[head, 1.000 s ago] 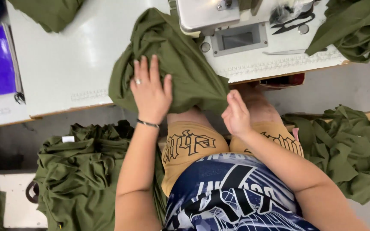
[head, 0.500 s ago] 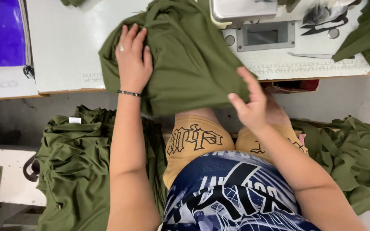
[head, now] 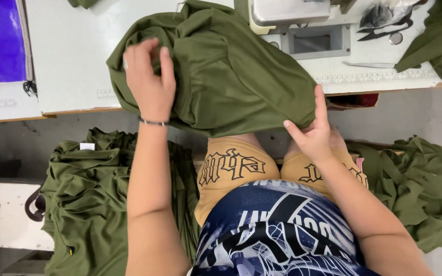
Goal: Trimming loose threads from green fabric pieces using small scissors at a sewing workstation.
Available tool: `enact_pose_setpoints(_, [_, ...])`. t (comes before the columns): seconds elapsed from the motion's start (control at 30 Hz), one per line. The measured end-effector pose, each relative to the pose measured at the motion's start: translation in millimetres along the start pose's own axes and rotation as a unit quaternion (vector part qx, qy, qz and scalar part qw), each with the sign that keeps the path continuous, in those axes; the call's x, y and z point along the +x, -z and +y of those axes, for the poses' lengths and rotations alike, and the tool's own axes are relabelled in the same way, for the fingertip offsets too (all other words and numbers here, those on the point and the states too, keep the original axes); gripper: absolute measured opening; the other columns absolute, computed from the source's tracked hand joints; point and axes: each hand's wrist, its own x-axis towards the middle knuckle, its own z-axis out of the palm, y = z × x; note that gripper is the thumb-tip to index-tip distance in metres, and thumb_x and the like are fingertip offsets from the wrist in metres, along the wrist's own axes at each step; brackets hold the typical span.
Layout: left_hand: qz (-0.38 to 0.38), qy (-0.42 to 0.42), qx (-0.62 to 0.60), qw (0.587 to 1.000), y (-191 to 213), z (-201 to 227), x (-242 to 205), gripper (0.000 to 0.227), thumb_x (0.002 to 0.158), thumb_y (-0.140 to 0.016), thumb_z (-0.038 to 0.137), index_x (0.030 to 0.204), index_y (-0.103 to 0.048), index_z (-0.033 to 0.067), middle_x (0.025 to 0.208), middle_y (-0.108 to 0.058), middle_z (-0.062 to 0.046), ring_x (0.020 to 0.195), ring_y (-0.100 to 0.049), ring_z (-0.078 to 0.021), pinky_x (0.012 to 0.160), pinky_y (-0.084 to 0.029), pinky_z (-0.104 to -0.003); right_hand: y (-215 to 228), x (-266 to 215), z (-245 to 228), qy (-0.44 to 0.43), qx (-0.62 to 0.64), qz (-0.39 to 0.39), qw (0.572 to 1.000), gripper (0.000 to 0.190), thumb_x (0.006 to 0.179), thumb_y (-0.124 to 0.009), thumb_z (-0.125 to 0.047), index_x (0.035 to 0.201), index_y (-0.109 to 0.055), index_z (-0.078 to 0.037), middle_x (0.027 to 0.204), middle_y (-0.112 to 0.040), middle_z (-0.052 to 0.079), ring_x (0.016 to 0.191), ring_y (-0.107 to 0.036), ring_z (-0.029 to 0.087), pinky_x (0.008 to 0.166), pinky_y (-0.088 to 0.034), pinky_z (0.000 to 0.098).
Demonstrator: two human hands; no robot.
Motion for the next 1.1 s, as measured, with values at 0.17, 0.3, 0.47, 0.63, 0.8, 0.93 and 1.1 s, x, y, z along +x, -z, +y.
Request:
enact_pose_setpoints(0.17, [-0.119, 0.119, 0.023, 0.985, -34, -12, -40, 0.047, 0.096, -0.077, 0.057, 0.091, -0.066, 0.0121, 0.073, -0.060, -0.003, 0.076, -0.067, -0.0293, 0.064, -0.055, -0.045, 8, -8, 14, 0.118, -0.029, 0.004, 0.993, 0.086, 0.087, -0.075, 0.012, 0.159, -0.030, 0.007, 0.151, -0.051, 0.028, 0.139, -0.049, 0.028, 0.118, -0.043, 0.0437])
enact_pose_setpoints(0.3, [-0.068, 0.219, -0.334, 0.914, -8, -14, -33, 0.015, 0.102, -0.074, 0.015, 0.091, -0.064, 0.0112, 0.075, -0.048, 0.003, 0.079, -0.051, -0.0118, 0.072, -0.043, -0.029, 16, -13, 16, 0.159, -0.051, 0.032, 0.985, 0.069, 0.088, -0.070, 0.016, 0.150, -0.040, 0.016, 0.141, -0.057, 0.034, 0.131, -0.057, 0.037, 0.112, -0.048, 0.0486])
enact_pose_setpoints(0.47, [-0.014, 0.438, -0.580, 0.687, -12, -45, -64, 0.005, 0.093, -0.059, 0.010, 0.097, -0.060, 0.0074, 0.089, -0.068, -0.007, 0.085, -0.072, -0.0200, 0.074, -0.063, -0.033, -3, -3, 2, 0.133, -0.025, 0.026, 0.990, 0.078, 0.088, -0.072, 0.015, 0.156, -0.035, 0.009, 0.147, -0.054, 0.030, 0.135, -0.053, 0.032, 0.114, -0.047, 0.0454])
enact_pose_setpoints(0.63, [0.016, 0.139, -0.139, 0.980, 29, 32, -40, 0.027, 0.092, -0.065, -0.006, 0.115, -0.055, 0.0055, 0.101, -0.058, -0.012, 0.092, -0.064, -0.0304, 0.072, -0.057, -0.036, -8, 12, -10, 0.115, -0.001, 0.007, 0.993, 0.085, 0.088, -0.074, 0.013, 0.160, -0.030, 0.003, 0.153, -0.049, 0.028, 0.139, -0.048, 0.029, 0.116, -0.046, 0.0435])
enact_pose_setpoints(0.8, [-0.040, -0.123, -0.165, 0.978, -4, 43, 28, 0.022, 0.090, -0.065, -0.011, 0.105, -0.069, 0.0037, 0.098, -0.057, -0.010, 0.098, -0.062, -0.0353, 0.082, -0.054, -0.045, -6, 47, -37, 0.135, 0.022, -0.057, 0.989, 0.090, 0.087, -0.077, 0.014, 0.161, -0.029, 0.002, 0.159, -0.044, 0.022, 0.144, -0.044, 0.025, 0.119, -0.045, 0.0409])
enact_pose_setpoints(0.93, [-0.282, 0.022, 0.062, 0.957, -89, -28, 72, 0.044, 0.086, -0.090, 0.026, 0.120, -0.068, 0.0097, 0.107, -0.069, -0.017, 0.102, -0.069, -0.0448, 0.087, -0.057, -0.054, -2, 61, -41, 0.222, -0.033, -0.110, 0.968, 0.088, 0.084, -0.081, 0.013, 0.158, -0.034, 0.007, 0.138, -0.053, 0.024, 0.123, -0.054, 0.029, 0.101, -0.051, 0.0434])
enact_pose_setpoints(1.1, [-0.293, 0.060, 0.005, 0.954, -110, -84, 74, 0.027, 0.091, -0.081, 0.025, 0.115, -0.074, 0.0150, 0.102, -0.073, -0.014, 0.098, -0.068, -0.0384, 0.088, -0.052, -0.052, 29, 62, 5, 0.370, -0.266, -0.040, 0.889, 0.078, 0.084, -0.081, 0.012, 0.154, -0.047, 0.012, 0.084, -0.061, 0.018, 0.070, -0.056, 0.035, 0.062, -0.047, 0.0468])
